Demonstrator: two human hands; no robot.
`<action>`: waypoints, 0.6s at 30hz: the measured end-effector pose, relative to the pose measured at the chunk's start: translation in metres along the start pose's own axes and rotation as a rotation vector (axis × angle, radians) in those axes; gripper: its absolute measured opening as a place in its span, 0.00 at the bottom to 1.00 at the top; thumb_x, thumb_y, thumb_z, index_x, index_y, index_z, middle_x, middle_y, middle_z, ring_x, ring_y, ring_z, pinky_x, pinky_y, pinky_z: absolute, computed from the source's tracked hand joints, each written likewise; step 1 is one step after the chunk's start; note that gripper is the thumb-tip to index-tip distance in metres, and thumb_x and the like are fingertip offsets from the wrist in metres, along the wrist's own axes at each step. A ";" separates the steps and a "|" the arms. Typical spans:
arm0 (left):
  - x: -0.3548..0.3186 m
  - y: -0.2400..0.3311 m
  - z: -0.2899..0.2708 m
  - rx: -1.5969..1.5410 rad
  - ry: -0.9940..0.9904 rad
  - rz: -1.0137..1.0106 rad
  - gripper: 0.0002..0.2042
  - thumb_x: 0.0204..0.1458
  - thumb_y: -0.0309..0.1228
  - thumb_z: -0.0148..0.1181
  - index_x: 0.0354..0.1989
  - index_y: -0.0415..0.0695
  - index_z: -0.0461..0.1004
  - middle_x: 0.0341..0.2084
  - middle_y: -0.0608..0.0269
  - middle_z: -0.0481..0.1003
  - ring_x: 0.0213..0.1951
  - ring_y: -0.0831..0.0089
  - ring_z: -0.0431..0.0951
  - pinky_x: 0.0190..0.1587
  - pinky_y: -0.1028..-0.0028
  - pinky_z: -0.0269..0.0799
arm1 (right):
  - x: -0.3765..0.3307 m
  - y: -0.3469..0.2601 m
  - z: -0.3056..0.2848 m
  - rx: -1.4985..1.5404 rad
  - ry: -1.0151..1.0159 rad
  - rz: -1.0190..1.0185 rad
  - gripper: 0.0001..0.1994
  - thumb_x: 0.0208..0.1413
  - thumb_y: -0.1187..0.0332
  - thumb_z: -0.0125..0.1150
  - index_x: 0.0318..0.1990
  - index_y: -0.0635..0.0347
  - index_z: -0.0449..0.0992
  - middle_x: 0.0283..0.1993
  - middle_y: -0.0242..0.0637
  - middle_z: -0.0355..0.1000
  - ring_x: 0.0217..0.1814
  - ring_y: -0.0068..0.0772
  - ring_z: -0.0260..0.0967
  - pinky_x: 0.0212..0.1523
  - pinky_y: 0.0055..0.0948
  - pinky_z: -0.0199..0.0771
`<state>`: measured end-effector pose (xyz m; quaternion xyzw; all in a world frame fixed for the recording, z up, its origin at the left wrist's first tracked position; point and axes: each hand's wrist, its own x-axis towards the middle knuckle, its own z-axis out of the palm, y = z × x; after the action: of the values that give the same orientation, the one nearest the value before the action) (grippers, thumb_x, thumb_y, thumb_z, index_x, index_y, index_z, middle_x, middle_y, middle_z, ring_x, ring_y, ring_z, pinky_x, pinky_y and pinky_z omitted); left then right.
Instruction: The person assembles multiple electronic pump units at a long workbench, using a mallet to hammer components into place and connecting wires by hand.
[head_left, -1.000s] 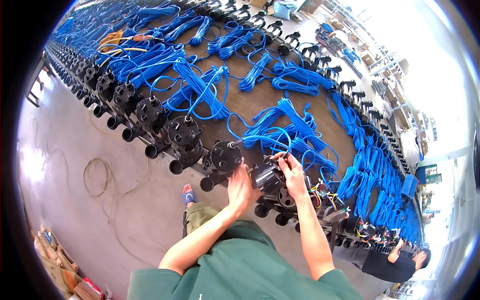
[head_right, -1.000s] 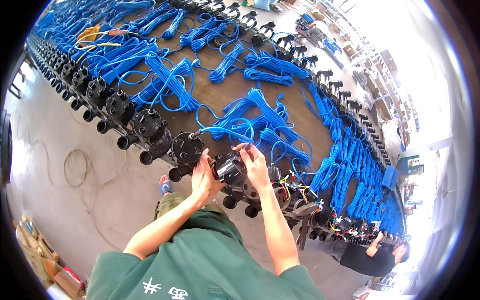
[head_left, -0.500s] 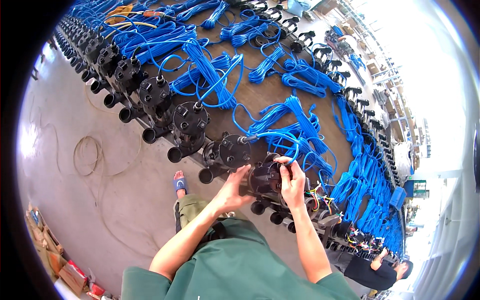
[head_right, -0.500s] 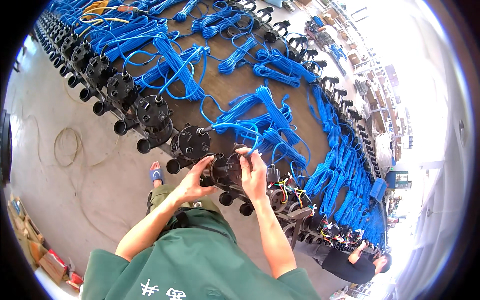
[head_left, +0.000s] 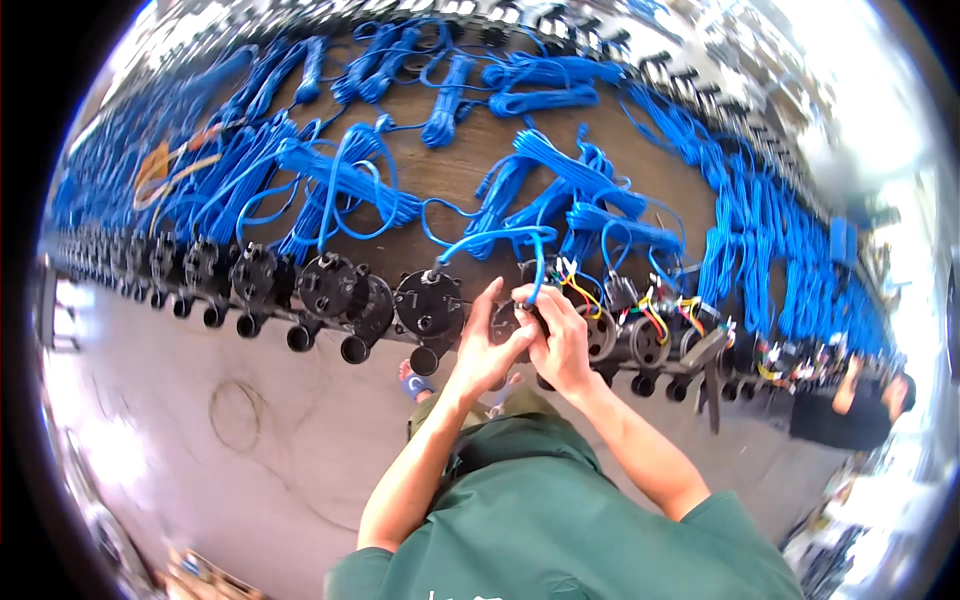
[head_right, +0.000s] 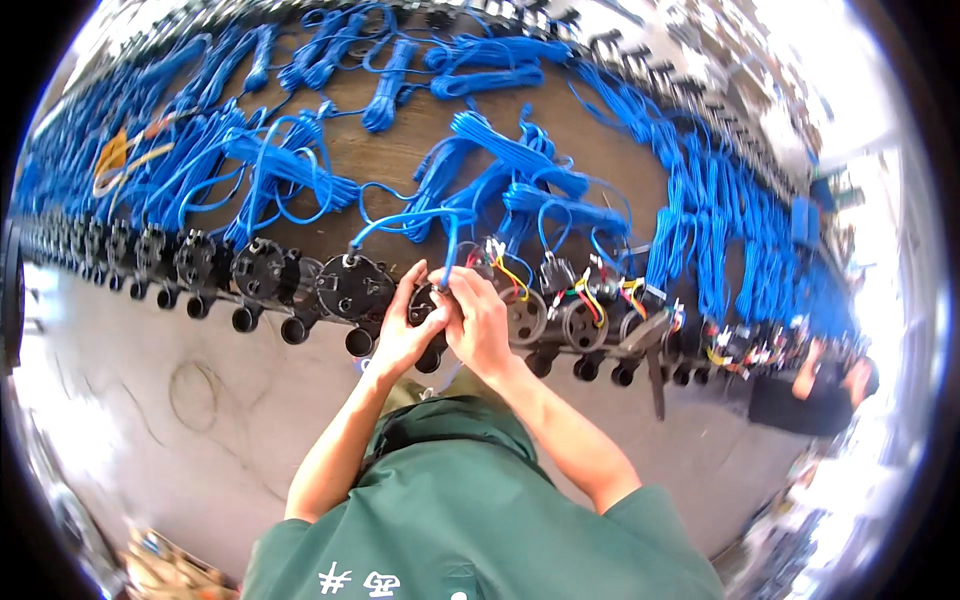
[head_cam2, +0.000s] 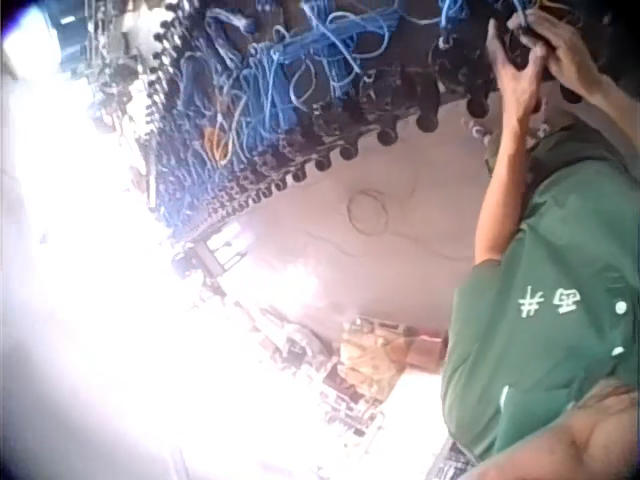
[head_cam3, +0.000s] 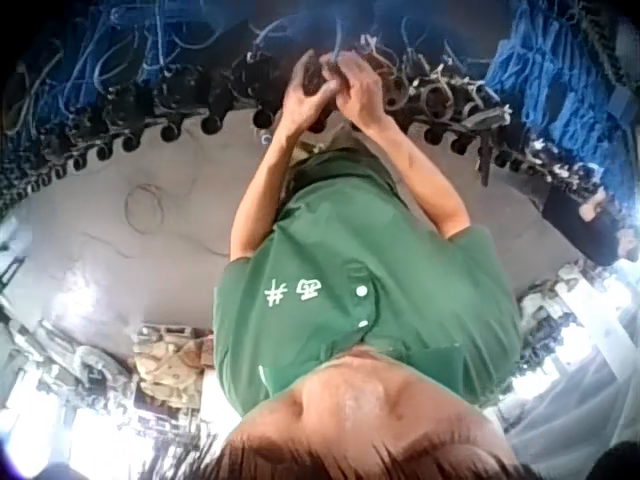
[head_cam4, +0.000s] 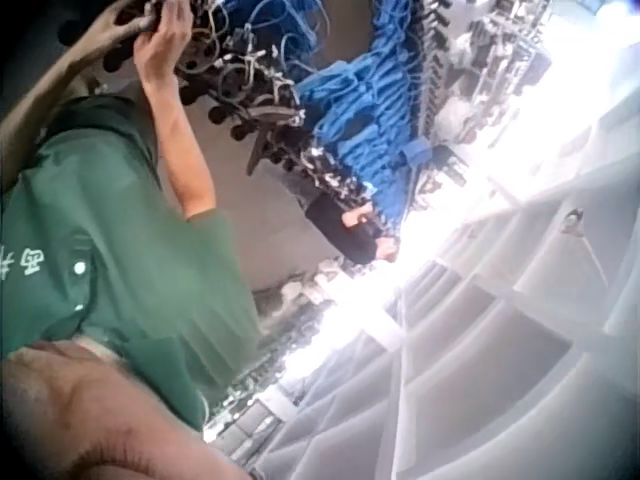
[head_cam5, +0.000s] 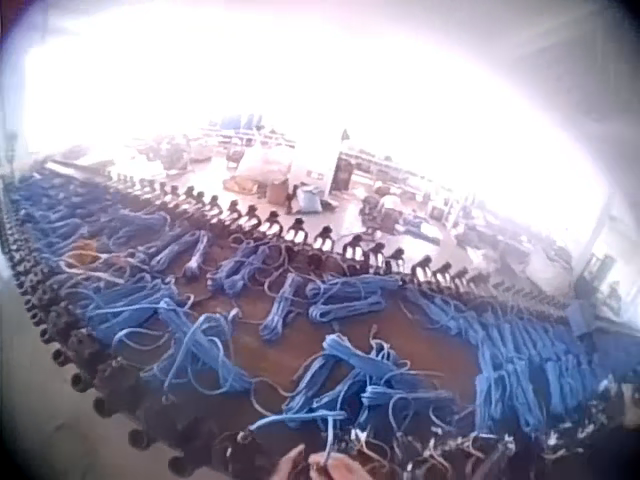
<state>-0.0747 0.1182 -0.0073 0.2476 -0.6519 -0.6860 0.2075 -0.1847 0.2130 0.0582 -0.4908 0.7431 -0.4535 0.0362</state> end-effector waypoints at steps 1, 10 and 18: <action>0.003 0.014 0.000 -0.041 -0.021 -0.044 0.43 0.49 0.45 0.76 0.72 0.42 0.63 0.62 0.46 0.72 0.64 0.59 0.73 0.66 0.61 0.69 | 0.001 0.002 -0.006 0.061 -0.041 0.041 0.13 0.59 0.78 0.64 0.52 0.61 0.78 0.50 0.46 0.78 0.50 0.53 0.78 0.52 0.43 0.76; 0.017 0.046 0.009 -0.210 -0.039 -0.272 0.30 0.49 0.26 0.73 0.63 0.40 0.74 0.44 0.61 0.81 0.45 0.74 0.81 0.53 0.71 0.79 | -0.109 0.094 -0.202 -0.512 0.692 0.595 0.09 0.68 0.72 0.58 0.52 0.64 0.79 0.48 0.42 0.81 0.46 0.34 0.80 0.47 0.33 0.80; 0.008 0.025 0.008 -0.206 -0.001 -0.225 0.29 0.49 0.33 0.73 0.61 0.40 0.74 0.51 0.58 0.78 0.55 0.69 0.77 0.63 0.67 0.70 | -0.214 0.112 -0.240 -1.125 0.077 0.974 0.26 0.51 0.72 0.66 0.60 0.59 0.72 0.57 0.43 0.77 0.61 0.52 0.72 0.61 0.45 0.72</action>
<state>-0.0869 0.1174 0.0174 0.2962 -0.5463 -0.7683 0.1535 -0.2725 0.5417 0.0354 -0.0342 0.9971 0.0457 -0.0496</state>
